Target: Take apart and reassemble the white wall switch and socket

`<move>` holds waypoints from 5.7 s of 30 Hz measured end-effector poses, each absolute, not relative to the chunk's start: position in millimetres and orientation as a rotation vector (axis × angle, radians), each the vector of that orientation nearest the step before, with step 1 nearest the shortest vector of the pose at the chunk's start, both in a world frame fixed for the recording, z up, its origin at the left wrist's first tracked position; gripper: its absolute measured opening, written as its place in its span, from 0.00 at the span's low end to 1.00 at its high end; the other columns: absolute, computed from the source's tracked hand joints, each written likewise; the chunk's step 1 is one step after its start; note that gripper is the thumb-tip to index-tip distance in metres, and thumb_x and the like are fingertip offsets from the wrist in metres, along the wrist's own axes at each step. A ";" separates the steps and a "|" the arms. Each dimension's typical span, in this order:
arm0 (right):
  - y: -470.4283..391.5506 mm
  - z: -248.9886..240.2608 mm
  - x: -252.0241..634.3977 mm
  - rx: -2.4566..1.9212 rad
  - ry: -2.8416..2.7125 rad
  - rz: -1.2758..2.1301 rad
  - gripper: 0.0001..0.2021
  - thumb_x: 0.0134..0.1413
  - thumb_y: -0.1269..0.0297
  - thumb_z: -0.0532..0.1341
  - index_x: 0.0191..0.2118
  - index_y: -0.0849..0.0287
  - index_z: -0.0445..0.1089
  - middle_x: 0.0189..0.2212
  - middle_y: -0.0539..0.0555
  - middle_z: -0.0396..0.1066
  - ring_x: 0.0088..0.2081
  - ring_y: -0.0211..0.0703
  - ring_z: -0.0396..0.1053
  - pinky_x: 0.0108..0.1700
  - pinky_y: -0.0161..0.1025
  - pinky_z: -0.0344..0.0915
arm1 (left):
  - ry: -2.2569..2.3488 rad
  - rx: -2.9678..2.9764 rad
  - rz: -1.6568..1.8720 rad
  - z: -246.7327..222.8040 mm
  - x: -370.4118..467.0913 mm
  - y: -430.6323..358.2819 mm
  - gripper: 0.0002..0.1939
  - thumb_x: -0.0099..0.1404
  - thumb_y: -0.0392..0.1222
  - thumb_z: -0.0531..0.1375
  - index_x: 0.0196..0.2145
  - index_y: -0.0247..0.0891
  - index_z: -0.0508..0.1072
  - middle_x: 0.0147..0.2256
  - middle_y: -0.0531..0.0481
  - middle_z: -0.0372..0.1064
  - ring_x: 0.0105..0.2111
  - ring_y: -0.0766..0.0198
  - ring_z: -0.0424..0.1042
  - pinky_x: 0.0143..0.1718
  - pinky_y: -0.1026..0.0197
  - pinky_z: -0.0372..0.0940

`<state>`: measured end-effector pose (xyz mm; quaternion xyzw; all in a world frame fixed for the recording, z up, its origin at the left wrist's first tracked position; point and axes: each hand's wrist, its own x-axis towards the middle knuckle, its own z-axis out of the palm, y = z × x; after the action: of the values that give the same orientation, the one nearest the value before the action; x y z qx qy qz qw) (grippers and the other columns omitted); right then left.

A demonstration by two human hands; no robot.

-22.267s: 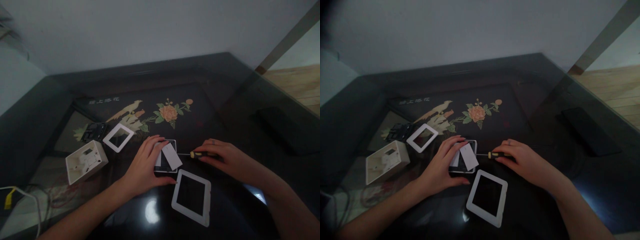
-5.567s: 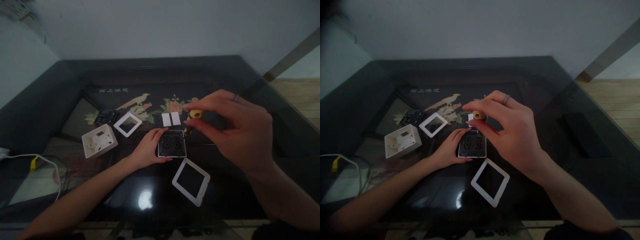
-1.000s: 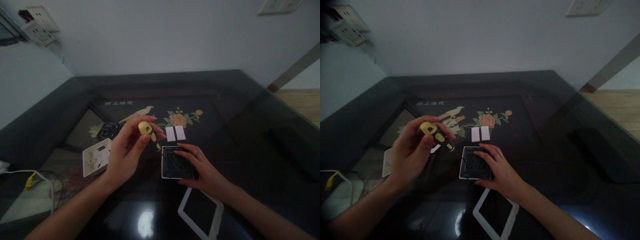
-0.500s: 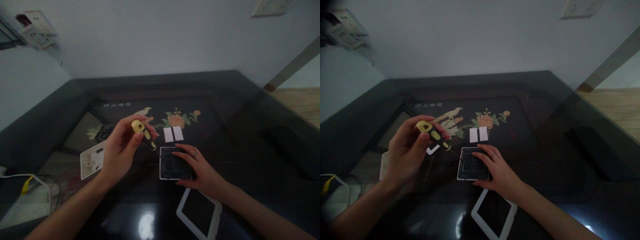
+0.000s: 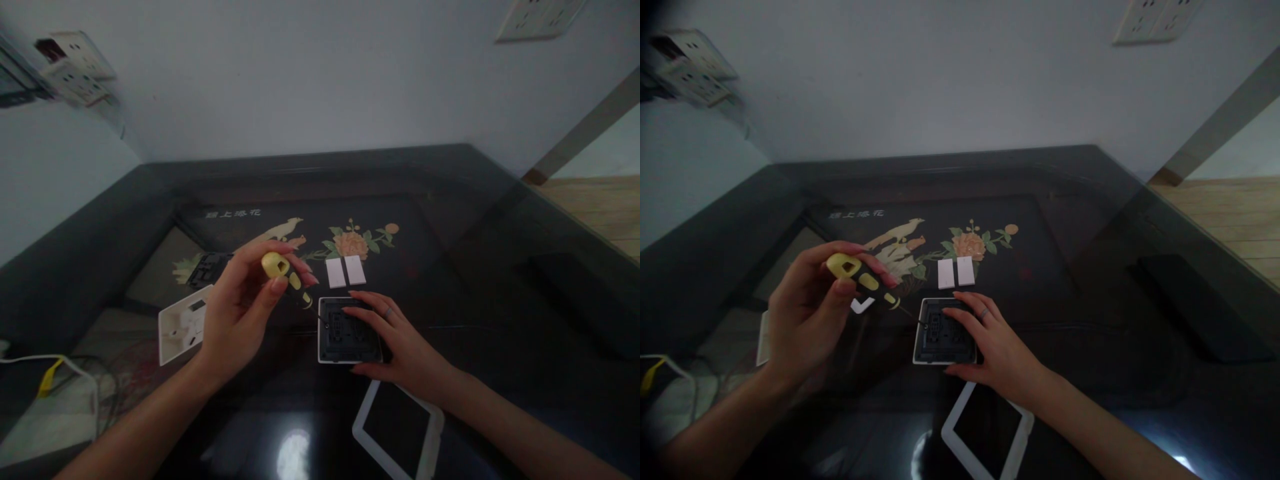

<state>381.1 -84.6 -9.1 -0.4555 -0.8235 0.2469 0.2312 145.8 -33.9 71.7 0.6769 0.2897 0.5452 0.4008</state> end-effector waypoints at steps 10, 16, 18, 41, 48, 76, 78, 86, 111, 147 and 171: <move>-83.8 -12.1 382.6 -1.225 -2.265 0.672 0.34 0.50 0.60 0.69 0.61 0.55 0.58 0.64 0.63 0.54 0.64 0.59 0.52 0.61 0.62 0.60 | 0.728 1.730 1.387 72.3 146.9 -33.7 0.10 0.70 0.40 0.59 0.49 0.43 0.70 0.37 0.51 0.73 0.36 0.64 0.76 0.41 0.61 0.73; -83.4 -14.7 382.1 -1.201 -2.260 0.640 0.34 0.49 0.60 0.69 0.61 0.56 0.58 0.64 0.64 0.54 0.64 0.58 0.52 0.61 0.61 0.60 | 0.674 1.747 1.397 71.9 147.2 -34.7 0.11 0.70 0.38 0.58 0.50 0.41 0.69 0.37 0.50 0.74 0.37 0.64 0.77 0.42 0.61 0.73; -83.6 -14.5 382.3 -1.200 -2.259 0.643 0.34 0.49 0.60 0.69 0.61 0.55 0.57 0.64 0.63 0.53 0.64 0.58 0.52 0.61 0.62 0.60 | 0.655 1.768 1.393 72.2 146.9 -34.6 0.10 0.71 0.38 0.58 0.50 0.40 0.69 0.36 0.50 0.75 0.37 0.64 0.77 0.42 0.61 0.73; -85.1 -12.7 382.3 -1.232 -2.269 0.647 0.34 0.49 0.61 0.69 0.61 0.55 0.57 0.64 0.63 0.54 0.64 0.58 0.52 0.61 0.61 0.61 | 0.616 1.845 1.363 71.3 144.2 -33.3 0.13 0.71 0.38 0.57 0.53 0.41 0.68 0.37 0.50 0.74 0.36 0.64 0.76 0.42 0.61 0.73; -84.5 -14.9 381.5 -1.201 -2.276 0.621 0.35 0.50 0.61 0.68 0.62 0.53 0.55 0.64 0.63 0.54 0.64 0.59 0.52 0.61 0.62 0.60 | 0.519 1.994 1.088 80.3 137.3 -32.3 0.15 0.73 0.36 0.51 0.54 0.48 0.68 0.47 0.46 0.74 0.45 0.57 0.76 0.46 0.52 0.73; -84.0 -24.0 378.6 -1.136 -2.235 0.556 0.39 0.51 0.61 0.67 0.64 0.51 0.47 0.63 0.62 0.52 0.64 0.57 0.51 0.62 0.60 0.59 | 0.689 2.476 0.901 117.9 140.8 -31.5 0.14 0.67 0.35 0.61 0.50 0.45 0.71 0.40 0.53 0.75 0.40 0.65 0.75 0.43 0.66 0.70; -84.9 -23.1 378.7 -1.140 -2.241 0.552 0.38 0.51 0.62 0.67 0.64 0.51 0.48 0.63 0.62 0.53 0.64 0.57 0.51 0.62 0.60 0.60 | 0.712 2.489 1.089 110.4 147.5 -30.2 0.08 0.65 0.37 0.64 0.43 0.42 0.74 0.34 0.54 0.71 0.33 0.68 0.73 0.35 0.68 0.69; -84.2 -23.4 379.1 -1.134 -2.262 0.497 0.38 0.51 0.59 0.67 0.64 0.54 0.48 0.63 0.63 0.52 0.64 0.58 0.51 0.62 0.59 0.60 | 0.715 2.493 0.738 123.5 141.5 -38.1 0.23 0.71 0.32 0.54 0.62 0.46 0.61 0.57 0.49 0.68 0.56 0.61 0.68 0.56 0.60 0.66; -84.2 -25.1 380.9 -1.128 -2.266 0.504 0.38 0.51 0.60 0.67 0.64 0.52 0.48 0.64 0.64 0.51 0.64 0.58 0.51 0.61 0.60 0.61 | 0.856 2.573 1.024 111.6 149.2 -32.4 0.17 0.68 0.35 0.59 0.54 0.41 0.69 0.49 0.47 0.72 0.49 0.62 0.72 0.52 0.62 0.68; -83.7 -23.4 380.9 -1.135 -2.266 0.522 0.37 0.53 0.60 0.65 0.64 0.51 0.48 0.64 0.63 0.51 0.65 0.59 0.51 0.61 0.62 0.60 | 0.759 2.513 1.011 111.5 147.4 -33.0 0.16 0.68 0.33 0.60 0.52 0.44 0.69 0.47 0.50 0.74 0.47 0.63 0.75 0.50 0.62 0.70; -84.7 -21.1 381.5 -1.134 -2.271 0.509 0.38 0.54 0.57 0.65 0.66 0.50 0.47 0.64 0.63 0.52 0.64 0.60 0.53 0.60 0.63 0.60 | 0.762 2.419 0.823 121.1 140.5 -33.8 0.22 0.70 0.31 0.54 0.59 0.47 0.65 0.55 0.50 0.70 0.57 0.60 0.69 0.58 0.58 0.66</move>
<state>381.5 -84.7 -21.1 -0.4214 -0.8438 0.1893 0.2730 140.5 -33.8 121.1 0.8818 0.2776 0.3001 0.2353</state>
